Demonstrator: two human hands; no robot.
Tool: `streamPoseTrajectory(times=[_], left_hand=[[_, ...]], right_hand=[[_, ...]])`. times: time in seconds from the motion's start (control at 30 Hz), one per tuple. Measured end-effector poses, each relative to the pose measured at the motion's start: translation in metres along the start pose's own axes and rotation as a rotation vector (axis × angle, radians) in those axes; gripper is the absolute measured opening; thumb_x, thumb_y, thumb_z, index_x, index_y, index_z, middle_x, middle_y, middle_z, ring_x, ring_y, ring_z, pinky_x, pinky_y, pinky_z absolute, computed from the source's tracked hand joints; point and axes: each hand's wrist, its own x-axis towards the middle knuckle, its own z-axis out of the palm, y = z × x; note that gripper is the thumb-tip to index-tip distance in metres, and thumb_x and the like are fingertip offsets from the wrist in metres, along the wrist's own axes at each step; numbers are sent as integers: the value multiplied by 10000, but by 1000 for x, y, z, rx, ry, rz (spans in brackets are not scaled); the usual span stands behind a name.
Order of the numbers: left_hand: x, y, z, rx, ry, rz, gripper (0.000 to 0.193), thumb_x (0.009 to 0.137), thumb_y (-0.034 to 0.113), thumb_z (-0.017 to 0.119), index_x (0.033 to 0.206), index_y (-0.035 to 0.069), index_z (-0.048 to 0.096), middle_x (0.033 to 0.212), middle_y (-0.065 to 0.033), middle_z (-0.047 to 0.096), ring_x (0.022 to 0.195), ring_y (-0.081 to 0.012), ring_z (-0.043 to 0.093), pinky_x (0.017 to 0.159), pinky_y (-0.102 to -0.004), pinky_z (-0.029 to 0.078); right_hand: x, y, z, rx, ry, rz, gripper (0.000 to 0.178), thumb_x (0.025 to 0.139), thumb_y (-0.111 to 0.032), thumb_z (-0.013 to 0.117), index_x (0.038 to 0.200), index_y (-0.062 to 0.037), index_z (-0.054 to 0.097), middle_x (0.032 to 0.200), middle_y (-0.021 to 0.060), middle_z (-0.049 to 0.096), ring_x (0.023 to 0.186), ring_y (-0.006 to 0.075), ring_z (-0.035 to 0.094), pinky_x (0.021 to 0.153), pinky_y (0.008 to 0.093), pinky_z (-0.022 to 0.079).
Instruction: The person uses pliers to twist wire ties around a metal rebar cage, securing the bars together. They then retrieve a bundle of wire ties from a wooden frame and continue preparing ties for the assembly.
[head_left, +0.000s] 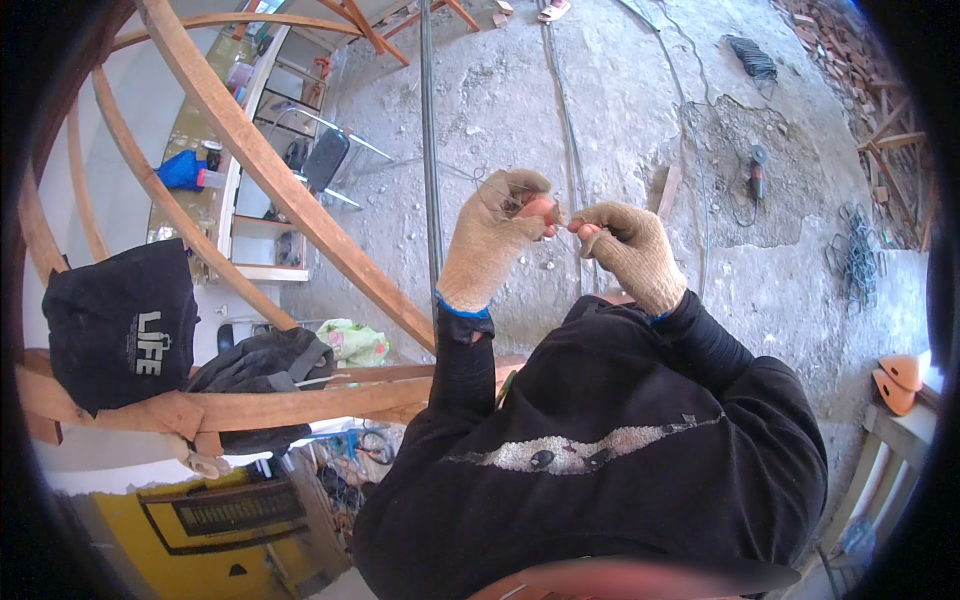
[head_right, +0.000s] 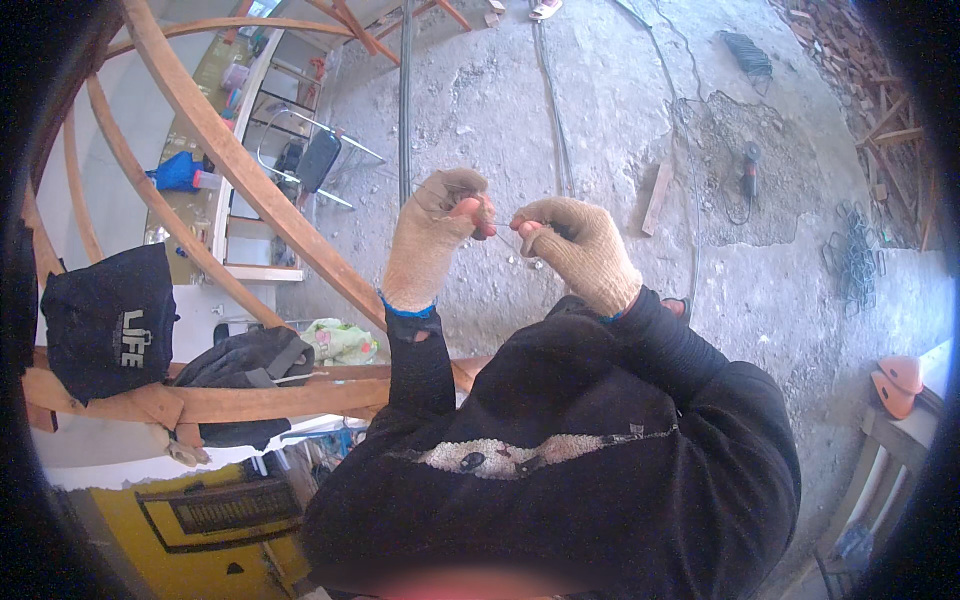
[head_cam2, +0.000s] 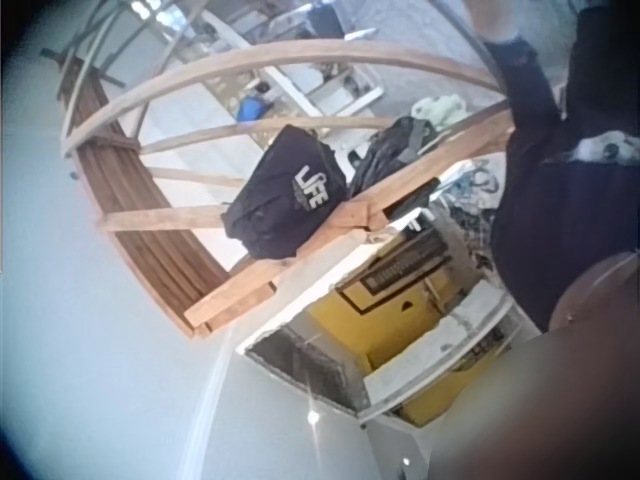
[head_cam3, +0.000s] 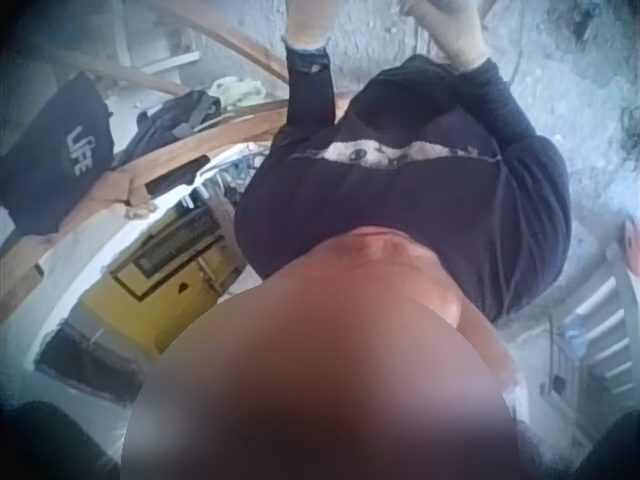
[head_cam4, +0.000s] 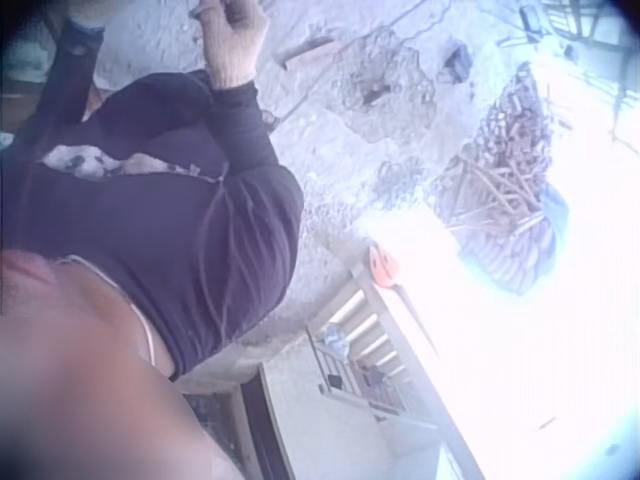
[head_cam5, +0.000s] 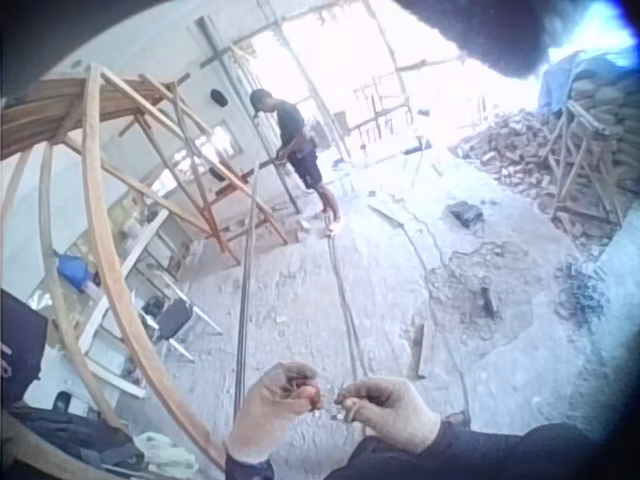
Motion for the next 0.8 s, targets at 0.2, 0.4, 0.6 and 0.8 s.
streamPoseTrajectory(times=[0.2,0.4,0.6,0.8], left_hand=[[-1,7,-8,-67,118,-53,234,1024,110,651,1225,-8,633,1003,-80,711,831,-159,709,771,-296,593],[3,11,-18,-113,292,-10,234,1029,131,652,1231,11,649,979,-64,699,785,-186,735,707,-287,587],[3,9,-26,-120,232,-40,224,1024,81,629,1236,12,650,1001,-66,702,785,-162,730,651,-250,547],[2,8,-28,-103,165,-29,290,982,27,682,1269,23,641,995,-53,694,780,-142,699,636,-240,517]], right_hand=[[9,-15,-21,-73,-33,60,352,1003,-269,726,1191,28,750,911,70,753,826,112,693,745,298,572],[6,-16,-43,-119,-74,134,306,944,-187,754,1164,25,749,916,80,766,833,134,728,770,301,587],[6,-10,-50,-147,-42,106,247,935,-107,737,1127,48,749,951,121,780,879,150,754,805,306,598],[4,-10,-46,-126,124,46,240,957,-129,734,1108,56,752,932,102,768,887,147,741,800,297,593]])
